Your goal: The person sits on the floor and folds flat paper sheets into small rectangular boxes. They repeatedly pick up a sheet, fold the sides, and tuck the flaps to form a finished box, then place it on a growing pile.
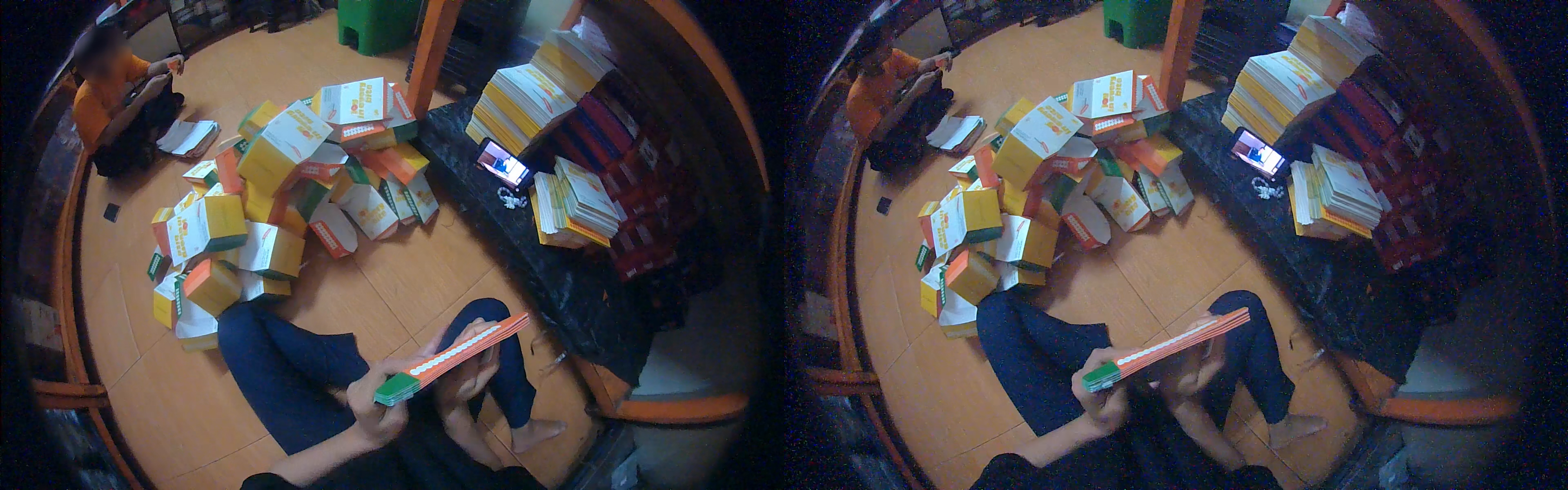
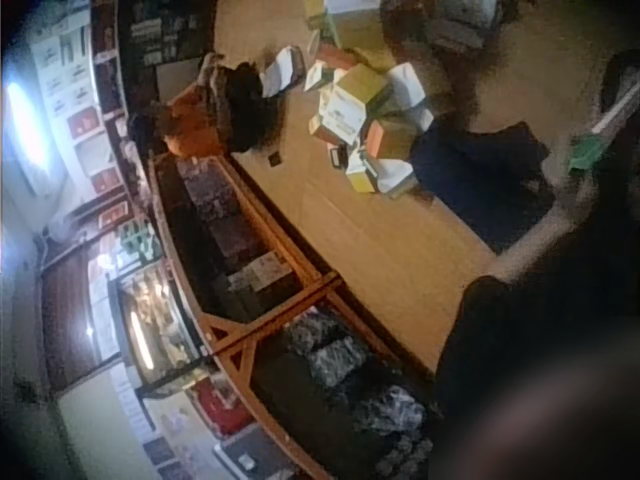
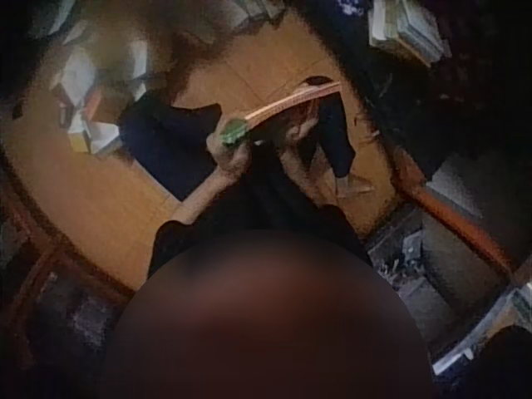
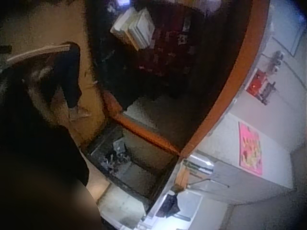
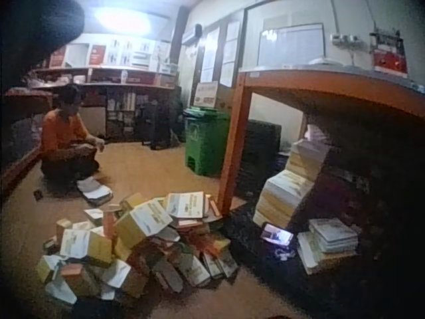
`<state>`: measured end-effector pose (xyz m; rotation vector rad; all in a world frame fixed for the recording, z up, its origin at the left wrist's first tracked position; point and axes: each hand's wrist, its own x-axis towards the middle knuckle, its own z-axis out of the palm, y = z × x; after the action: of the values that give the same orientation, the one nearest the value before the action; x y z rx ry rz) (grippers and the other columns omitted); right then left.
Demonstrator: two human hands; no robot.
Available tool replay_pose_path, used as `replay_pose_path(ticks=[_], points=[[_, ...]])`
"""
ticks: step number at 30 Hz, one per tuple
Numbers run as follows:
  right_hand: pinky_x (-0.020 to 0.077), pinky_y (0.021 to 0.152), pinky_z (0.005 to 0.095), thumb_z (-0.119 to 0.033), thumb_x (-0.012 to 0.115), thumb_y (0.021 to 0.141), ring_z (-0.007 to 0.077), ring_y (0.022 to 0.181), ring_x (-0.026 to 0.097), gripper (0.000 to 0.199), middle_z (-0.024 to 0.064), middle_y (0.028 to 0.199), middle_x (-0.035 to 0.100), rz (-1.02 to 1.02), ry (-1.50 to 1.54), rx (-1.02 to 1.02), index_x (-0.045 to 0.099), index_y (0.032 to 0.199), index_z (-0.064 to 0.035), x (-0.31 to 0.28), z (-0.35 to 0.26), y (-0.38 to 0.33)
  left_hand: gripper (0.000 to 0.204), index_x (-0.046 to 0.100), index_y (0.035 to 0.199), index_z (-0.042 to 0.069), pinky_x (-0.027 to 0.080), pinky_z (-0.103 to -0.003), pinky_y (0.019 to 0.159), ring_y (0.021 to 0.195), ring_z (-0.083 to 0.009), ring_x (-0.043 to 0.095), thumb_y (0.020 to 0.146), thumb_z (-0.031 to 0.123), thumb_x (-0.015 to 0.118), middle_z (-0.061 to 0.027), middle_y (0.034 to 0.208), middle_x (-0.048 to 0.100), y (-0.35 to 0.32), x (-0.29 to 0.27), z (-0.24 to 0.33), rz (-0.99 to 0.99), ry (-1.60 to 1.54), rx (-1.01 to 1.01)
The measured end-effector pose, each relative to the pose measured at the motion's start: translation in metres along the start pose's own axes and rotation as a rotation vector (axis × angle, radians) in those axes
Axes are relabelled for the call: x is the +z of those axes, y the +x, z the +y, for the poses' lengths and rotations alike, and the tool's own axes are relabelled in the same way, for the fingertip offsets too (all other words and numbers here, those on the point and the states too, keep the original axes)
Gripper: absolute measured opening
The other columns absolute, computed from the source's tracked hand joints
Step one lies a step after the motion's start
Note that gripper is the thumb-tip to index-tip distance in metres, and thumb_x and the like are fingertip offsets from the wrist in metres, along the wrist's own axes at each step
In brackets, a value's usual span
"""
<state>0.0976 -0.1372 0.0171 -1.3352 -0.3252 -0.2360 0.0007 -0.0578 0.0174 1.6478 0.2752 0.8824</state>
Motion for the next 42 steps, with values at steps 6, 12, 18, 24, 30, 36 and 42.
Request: replay_pose_path(ticks=[6,12,18,24,30,36,42], points=[[0.0347,0.064,0.0265,-0.029,0.053,0.104,0.0105,0.073,0.041,0.029,0.0035,0.079,0.044,0.001,-0.032,-0.053,0.047,0.090,-0.0047,0.022,-0.011,-0.018,0.020,0.056,0.116,-0.004,0.049,-0.037,0.084,0.096,-0.0283,0.059,0.101,0.009,0.050,-0.0204,0.108,0.059,-0.005,0.028,-0.028,0.350,-0.033,0.141],[0.0422,0.071,0.0288,-0.025,0.059,0.099,0.0158,0.078,0.051,0.025,0.0081,0.088,0.052,-0.157,-0.070,-0.017,0.052,0.102,-0.0012,0.019,-0.029,-0.021,0.032,0.041,0.115,0.001,0.044,-0.035,0.087,0.094,-0.0207,0.048,0.110,0.033,0.038,-0.0103,0.106,0.043,0.003,0.011,-0.020,0.237,0.012,-0.090],[0.0515,0.084,0.0366,-0.024,0.066,0.097,0.0226,0.093,0.065,0.030,0.0174,0.107,0.066,-0.365,0.192,0.037,0.056,0.112,0.0000,0.004,-0.044,0.010,0.014,0.052,0.112,-0.001,0.046,-0.027,0.076,0.082,-0.0148,0.055,0.100,0.004,0.049,-0.0069,0.093,0.055,0.026,-0.028,-0.024,0.176,-0.010,-0.106],[0.0570,0.075,0.0341,-0.019,0.065,0.098,0.0259,0.084,0.073,0.024,0.0172,0.096,0.075,-0.590,-0.125,-0.186,0.069,0.106,0.0028,-0.015,-0.055,0.044,0.034,0.053,0.125,-0.001,0.048,-0.028,0.075,0.080,-0.0170,0.060,0.092,-0.002,0.058,-0.0120,0.096,0.065,0.046,-0.046,-0.004,-0.111,-0.108,-0.143],[0.0579,0.082,0.0350,-0.014,0.065,0.097,0.0280,0.090,0.075,0.023,0.0172,0.101,0.076,-0.718,-0.105,-0.177,0.072,0.109,0.0047,-0.016,-0.056,0.045,0.046,0.051,0.133,0.000,0.056,-0.033,0.081,0.096,-0.0227,0.071,0.091,0.008,0.068,-0.0182,0.104,0.073,0.069,-0.068,0.023,-0.306,-0.512,-0.277],[0.0575,0.077,0.0335,-0.015,0.057,0.102,0.0257,0.086,0.075,0.024,0.0177,0.098,0.076,-0.555,-0.207,-0.107,0.072,0.106,0.0038,-0.010,-0.056,0.031,0.022,0.073,0.104,0.000,0.057,-0.033,0.079,0.088,-0.0264,0.074,0.083,-0.002,0.070,-0.0156,0.097,0.075,0.085,-0.071,0.029,-0.420,-0.087,0.057],[0.0489,0.067,0.0295,-0.022,0.044,0.108,0.0169,0.074,0.056,0.021,0.0084,0.087,0.053,-0.110,-0.071,0.054,0.048,0.098,-0.0039,0.010,-0.039,0.006,0.032,0.069,0.113,0.000,0.058,-0.034,0.077,0.089,-0.0296,0.074,0.081,-0.007,0.069,-0.0181,0.103,0.073,0.059,-0.042,0.048,-0.380,0.176,0.157]])
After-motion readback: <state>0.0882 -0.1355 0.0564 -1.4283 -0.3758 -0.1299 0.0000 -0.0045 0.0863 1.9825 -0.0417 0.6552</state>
